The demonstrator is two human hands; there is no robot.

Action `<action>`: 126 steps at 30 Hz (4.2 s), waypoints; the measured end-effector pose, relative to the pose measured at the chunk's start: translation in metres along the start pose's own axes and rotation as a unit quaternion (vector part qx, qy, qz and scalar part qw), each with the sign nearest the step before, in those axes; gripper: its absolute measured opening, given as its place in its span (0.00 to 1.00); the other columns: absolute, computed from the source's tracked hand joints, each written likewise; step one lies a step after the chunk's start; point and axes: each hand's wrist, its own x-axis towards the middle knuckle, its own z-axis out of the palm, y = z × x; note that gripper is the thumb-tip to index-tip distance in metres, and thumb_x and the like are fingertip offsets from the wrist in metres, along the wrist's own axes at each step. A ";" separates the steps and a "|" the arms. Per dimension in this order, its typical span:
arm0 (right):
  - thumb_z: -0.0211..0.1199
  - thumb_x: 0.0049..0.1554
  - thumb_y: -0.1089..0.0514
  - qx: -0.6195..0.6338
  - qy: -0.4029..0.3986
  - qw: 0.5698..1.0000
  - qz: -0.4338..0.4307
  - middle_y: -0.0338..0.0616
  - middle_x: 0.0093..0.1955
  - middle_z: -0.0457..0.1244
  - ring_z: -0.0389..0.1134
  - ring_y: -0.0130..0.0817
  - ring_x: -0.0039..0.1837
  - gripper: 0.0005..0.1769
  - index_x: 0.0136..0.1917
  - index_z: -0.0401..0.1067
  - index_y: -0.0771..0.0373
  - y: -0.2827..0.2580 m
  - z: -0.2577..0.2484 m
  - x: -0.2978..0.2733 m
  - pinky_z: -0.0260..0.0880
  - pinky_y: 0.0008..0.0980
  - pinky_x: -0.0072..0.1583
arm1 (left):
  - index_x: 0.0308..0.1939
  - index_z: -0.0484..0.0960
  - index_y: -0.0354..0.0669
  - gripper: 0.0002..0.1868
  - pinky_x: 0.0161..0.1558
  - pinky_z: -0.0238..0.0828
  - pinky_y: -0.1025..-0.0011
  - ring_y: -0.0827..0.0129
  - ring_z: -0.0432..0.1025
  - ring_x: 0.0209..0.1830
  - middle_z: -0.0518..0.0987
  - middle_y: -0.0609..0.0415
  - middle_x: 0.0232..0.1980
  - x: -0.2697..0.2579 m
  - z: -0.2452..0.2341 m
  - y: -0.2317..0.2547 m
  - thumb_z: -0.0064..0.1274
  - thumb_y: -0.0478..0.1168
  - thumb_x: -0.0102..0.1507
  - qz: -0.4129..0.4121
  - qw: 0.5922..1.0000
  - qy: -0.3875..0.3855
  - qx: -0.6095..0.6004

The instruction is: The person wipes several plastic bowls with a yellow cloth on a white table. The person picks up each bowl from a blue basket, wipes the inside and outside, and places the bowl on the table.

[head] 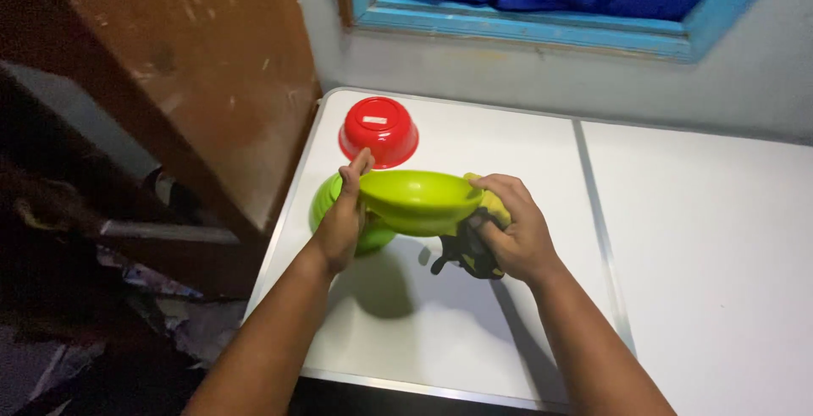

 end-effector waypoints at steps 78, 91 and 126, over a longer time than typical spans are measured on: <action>0.51 0.57 0.66 -0.424 0.100 0.773 0.461 0.54 0.82 0.48 0.54 0.59 0.78 0.37 0.79 0.58 0.52 0.002 -0.302 -0.294 0.59 0.58 0.69 | 0.76 0.61 0.47 0.37 0.74 0.49 0.46 0.50 0.50 0.81 0.54 0.39 0.80 -0.056 0.457 -0.092 0.47 0.59 0.67 0.258 0.577 -0.467 0.619; 0.58 0.54 0.61 -0.403 0.178 0.733 0.518 0.53 0.79 0.53 0.63 0.63 0.69 0.37 0.77 0.60 0.52 0.002 -0.321 -0.428 0.67 0.56 0.61 | 0.74 0.64 0.45 0.35 0.71 0.57 0.48 0.46 0.57 0.77 0.59 0.38 0.77 -0.139 0.508 -0.150 0.50 0.55 0.67 0.289 0.533 -0.563 0.561; 0.67 0.51 0.39 0.010 0.436 0.596 0.675 0.50 0.41 0.71 0.73 0.48 0.52 0.22 0.40 0.80 0.61 0.150 -0.225 -0.553 0.71 0.40 0.54 | 0.78 0.60 0.54 0.35 0.74 0.42 0.38 0.46 0.37 0.83 0.42 0.51 0.85 -0.200 0.495 -0.370 0.47 0.46 0.65 0.108 0.442 -0.685 0.569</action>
